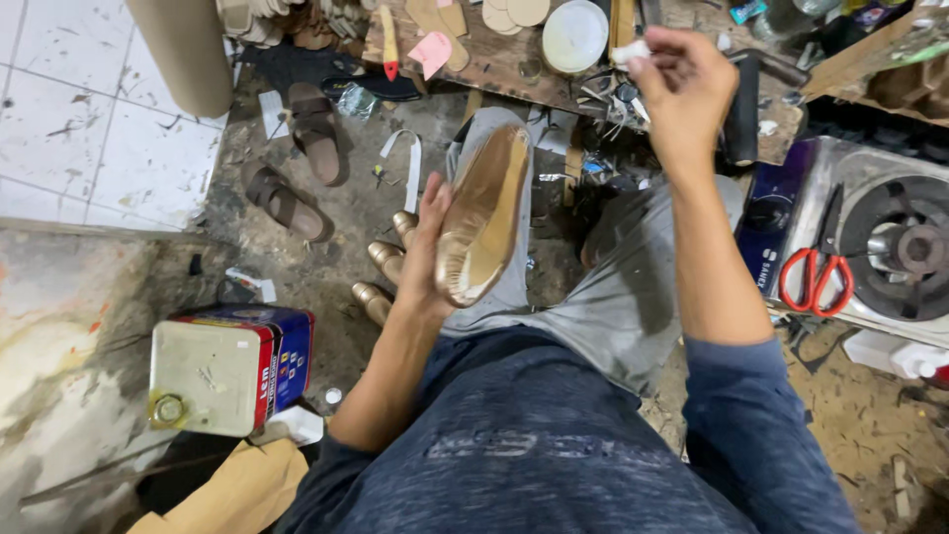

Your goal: The person repeatedly wipes the exterior of a gold-colored shoe with a white cloth, dipping the cloth into a container of liquid between wipes. The person handles multiple shoes one at a time, wiping each shoe's surface and placing it back on a nearby shelf.

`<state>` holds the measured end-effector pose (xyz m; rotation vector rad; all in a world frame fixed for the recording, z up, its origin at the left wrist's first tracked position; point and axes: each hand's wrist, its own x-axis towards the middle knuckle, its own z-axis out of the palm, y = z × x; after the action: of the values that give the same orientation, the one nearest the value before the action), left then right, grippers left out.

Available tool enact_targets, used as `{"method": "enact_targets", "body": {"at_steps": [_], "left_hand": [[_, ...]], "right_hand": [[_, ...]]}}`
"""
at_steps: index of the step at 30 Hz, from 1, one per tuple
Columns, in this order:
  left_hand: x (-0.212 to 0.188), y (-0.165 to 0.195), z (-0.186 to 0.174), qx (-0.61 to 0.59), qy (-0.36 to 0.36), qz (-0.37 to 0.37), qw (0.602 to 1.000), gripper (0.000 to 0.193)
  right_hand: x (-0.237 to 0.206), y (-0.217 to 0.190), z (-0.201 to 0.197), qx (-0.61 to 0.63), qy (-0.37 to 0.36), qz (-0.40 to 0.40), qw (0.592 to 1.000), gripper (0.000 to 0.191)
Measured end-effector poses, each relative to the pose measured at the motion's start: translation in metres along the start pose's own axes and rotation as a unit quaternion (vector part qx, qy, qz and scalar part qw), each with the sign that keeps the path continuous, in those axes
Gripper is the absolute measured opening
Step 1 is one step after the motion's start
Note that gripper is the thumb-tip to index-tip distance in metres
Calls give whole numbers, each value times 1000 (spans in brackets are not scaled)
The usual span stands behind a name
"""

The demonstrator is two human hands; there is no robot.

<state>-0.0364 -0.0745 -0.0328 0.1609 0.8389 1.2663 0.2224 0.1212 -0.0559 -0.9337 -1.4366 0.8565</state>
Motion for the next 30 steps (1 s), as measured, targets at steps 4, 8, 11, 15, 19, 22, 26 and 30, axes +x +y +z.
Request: {"method": "enact_targets", "body": {"at_steps": [4,8,11,15,19,22,26,30], "left_hand": [[-5,7,-22,-17,-56,25,998,71],[-11,20,-34,-63,-177,58,980,84],[-17,26,-30,-13,-186,89,979,106],[-20,25,-19,144,-66,117,980,115],[-17,23,-20,389,26,283,876,106],[-13,22,-25,466,70,361,805,95],[-9,20,-27,399,25,438,805,103],[-10,15,-21,368,18,424,828,107]], "right_hand": [[20,65,17,-177,-38,-62,982,22],[29,95,27,-288,-68,-159,942,23],[33,105,34,-322,-82,-172,927,24],[35,112,41,-363,-109,-163,911,23],[35,112,44,-384,-116,-172,899,23],[35,110,44,-385,-111,-169,900,22],[37,109,42,-368,-96,-160,911,22],[35,108,38,-309,-74,-152,936,22]]}}
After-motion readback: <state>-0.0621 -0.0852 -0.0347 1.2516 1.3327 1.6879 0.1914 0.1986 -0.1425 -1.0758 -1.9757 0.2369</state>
